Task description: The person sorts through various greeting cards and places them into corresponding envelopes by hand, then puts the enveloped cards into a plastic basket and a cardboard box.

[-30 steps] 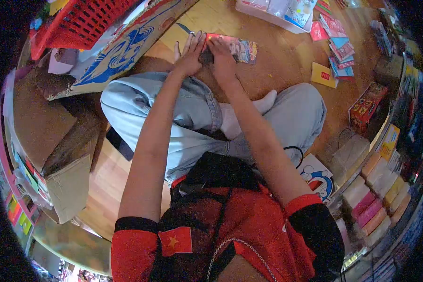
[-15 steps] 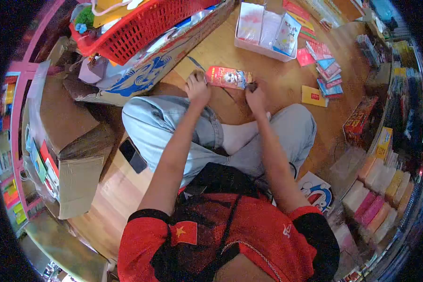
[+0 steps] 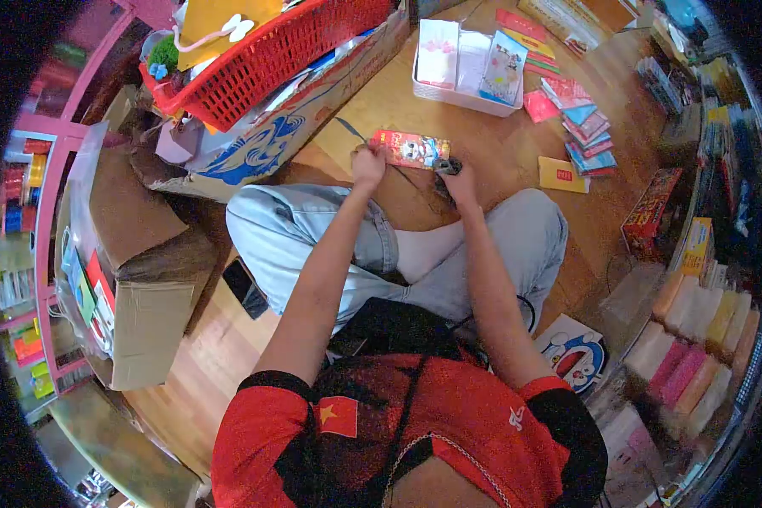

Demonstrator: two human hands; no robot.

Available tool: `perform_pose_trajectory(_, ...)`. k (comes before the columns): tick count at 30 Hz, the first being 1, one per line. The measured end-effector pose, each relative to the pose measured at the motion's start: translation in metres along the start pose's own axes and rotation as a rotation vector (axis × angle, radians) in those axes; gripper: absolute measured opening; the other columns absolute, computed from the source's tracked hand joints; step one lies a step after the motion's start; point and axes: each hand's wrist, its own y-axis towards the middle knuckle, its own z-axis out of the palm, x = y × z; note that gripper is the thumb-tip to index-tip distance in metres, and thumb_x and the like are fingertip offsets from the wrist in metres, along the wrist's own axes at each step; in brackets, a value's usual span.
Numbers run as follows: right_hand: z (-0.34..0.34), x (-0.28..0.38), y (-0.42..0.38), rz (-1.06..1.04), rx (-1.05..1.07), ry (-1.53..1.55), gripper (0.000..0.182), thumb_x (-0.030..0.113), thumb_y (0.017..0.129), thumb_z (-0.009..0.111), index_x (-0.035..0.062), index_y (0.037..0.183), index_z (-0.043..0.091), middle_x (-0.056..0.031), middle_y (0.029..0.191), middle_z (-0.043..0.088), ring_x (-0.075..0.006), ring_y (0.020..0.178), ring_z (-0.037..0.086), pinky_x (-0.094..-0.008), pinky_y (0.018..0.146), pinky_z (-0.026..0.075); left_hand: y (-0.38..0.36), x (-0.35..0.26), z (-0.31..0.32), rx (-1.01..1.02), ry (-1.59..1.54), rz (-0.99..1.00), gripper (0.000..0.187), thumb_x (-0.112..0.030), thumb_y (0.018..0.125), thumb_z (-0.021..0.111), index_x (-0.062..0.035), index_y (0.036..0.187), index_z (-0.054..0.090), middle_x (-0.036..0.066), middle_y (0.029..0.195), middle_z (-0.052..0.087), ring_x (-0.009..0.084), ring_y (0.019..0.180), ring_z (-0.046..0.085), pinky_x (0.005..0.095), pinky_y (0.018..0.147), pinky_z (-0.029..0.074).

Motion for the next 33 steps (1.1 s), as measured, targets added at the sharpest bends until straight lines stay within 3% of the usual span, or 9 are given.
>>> perform_pose_trajectory(6, -0.017, 0.052, -0.012, 0.233, 0.095, 0.02, 0.032, 0.019, 0.066, 0.073, -0.0037, 0.088, 0.064, -0.0123, 0.08, 0.066, -0.0191, 0.069, 0.063, -0.0324, 0.06, 0.048, -0.008, -0.008, -0.007, -0.108, -0.114, -0.113, 0.039, -0.032, 0.081, 0.053, 0.0042, 0.096, 0.054, 0.028, 0.094, 0.056, 0.043, 0.096, 0.051, 0.0464, 0.083, 0.043)
perform_pose_trajectory(9, -0.023, 0.084, -0.022, 0.078, 0.026, 0.138, 0.031, 0.021, 0.07, 0.072, -0.0017, 0.089, 0.064, -0.0095, 0.078, 0.066, -0.0173, 0.064, 0.062, -0.0306, 0.057, 0.048, -0.002, 0.009, -0.003, -0.154, -0.263, -0.108, 0.035, -0.028, 0.081, 0.055, 0.0039, 0.096, 0.053, 0.026, 0.093, 0.056, 0.0394, 0.091, 0.054, 0.0429, 0.081, 0.044)
perform_pose_trajectory(13, -0.009, 0.06, -0.014, 0.207, 0.163, 0.247, 0.027, 0.023, 0.074, 0.07, 0.0012, 0.089, 0.064, -0.0057, 0.073, 0.064, -0.0142, 0.059, 0.059, -0.028, 0.053, 0.047, -0.012, 0.021, -0.036, -0.112, -0.658, 0.051, 0.029, -0.024, 0.086, 0.051, 0.002, 0.097, 0.049, 0.017, 0.089, 0.057, 0.0267, 0.087, 0.055, 0.036, 0.077, 0.044)
perform_pose_trajectory(15, -0.025, 0.091, -0.017, 0.509, 0.321, 0.446, 0.024, 0.025, 0.077, 0.068, 0.0041, 0.088, 0.062, -0.002, 0.068, 0.06, -0.0106, 0.052, 0.054, -0.0252, 0.047, 0.044, -0.008, 0.037, -0.049, -0.157, -0.724, 0.2, 0.023, -0.022, 0.091, 0.048, -0.0003, 0.097, 0.047, 0.009, 0.087, 0.056, 0.0173, 0.083, 0.054, 0.0321, 0.073, 0.045)
perform_pose_trajectory(22, -0.041, 0.109, -0.013, 0.428, 0.302, 0.55, 0.024, 0.026, 0.077, 0.069, 0.0066, 0.088, 0.06, -0.0032, 0.072, 0.062, -0.013, 0.053, 0.057, -0.0273, 0.047, 0.047, -0.006, 0.039, -0.088, -0.101, -1.034, 0.062, 0.011, -0.017, 0.092, 0.046, -0.0058, 0.093, 0.047, 0.005, 0.078, 0.053, 0.0131, 0.065, 0.053, 0.0274, 0.06, 0.047)
perform_pose_trajectory(26, -0.046, 0.112, -0.013, 0.44, 0.233, 0.594, 0.025, 0.024, 0.076, 0.069, 0.0067, 0.091, 0.06, -0.0022, 0.073, 0.061, -0.0122, 0.055, 0.057, -0.0264, 0.049, 0.046, -0.025, 0.003, -0.116, -0.159, -1.173, -0.002, 0.011, -0.014, 0.091, 0.048, -0.0037, 0.096, 0.048, 0.005, 0.085, 0.055, 0.0155, 0.075, 0.056, 0.0281, 0.069, 0.047)
perform_pose_trajectory(28, -0.043, 0.112, -0.014, 0.439, 0.231, 0.597, 0.025, 0.024, 0.077, 0.069, 0.0063, 0.091, 0.06, -0.0025, 0.073, 0.061, -0.0124, 0.056, 0.057, -0.0266, 0.049, 0.046, -0.041, -0.014, -0.124, -0.389, -0.837, 0.233, 0.017, -0.014, 0.089, 0.05, -0.0021, 0.1, 0.049, 0.009, 0.096, 0.055, 0.0218, 0.089, 0.055, 0.0318, 0.079, 0.045)
perform_pose_trajectory(30, -0.041, 0.112, -0.016, 0.439, 0.222, 0.603, 0.025, 0.024, 0.077, 0.069, 0.0059, 0.092, 0.059, -0.0027, 0.073, 0.061, -0.0126, 0.057, 0.057, -0.0269, 0.048, 0.046, -0.06, -0.038, -0.141, -0.63, -0.037, 0.592, 0.021, -0.013, 0.086, 0.051, -0.0009, 0.103, 0.05, 0.015, 0.102, 0.053, 0.0286, 0.099, 0.051, 0.0367, 0.086, 0.04)
perform_pose_trajectory(33, -0.037, 0.106, -0.015, 0.441, 0.205, 0.598, 0.024, 0.024, 0.078, 0.068, 0.0061, 0.091, 0.059, -0.0025, 0.074, 0.061, -0.0131, 0.057, 0.056, -0.0272, 0.049, 0.046, -0.065, -0.055, -0.117, -0.558, -0.072, 0.572, 0.03, -0.012, 0.084, 0.052, 0.001, 0.111, 0.051, 0.019, 0.108, 0.053, 0.0349, 0.104, 0.047, 0.0396, 0.087, 0.041)
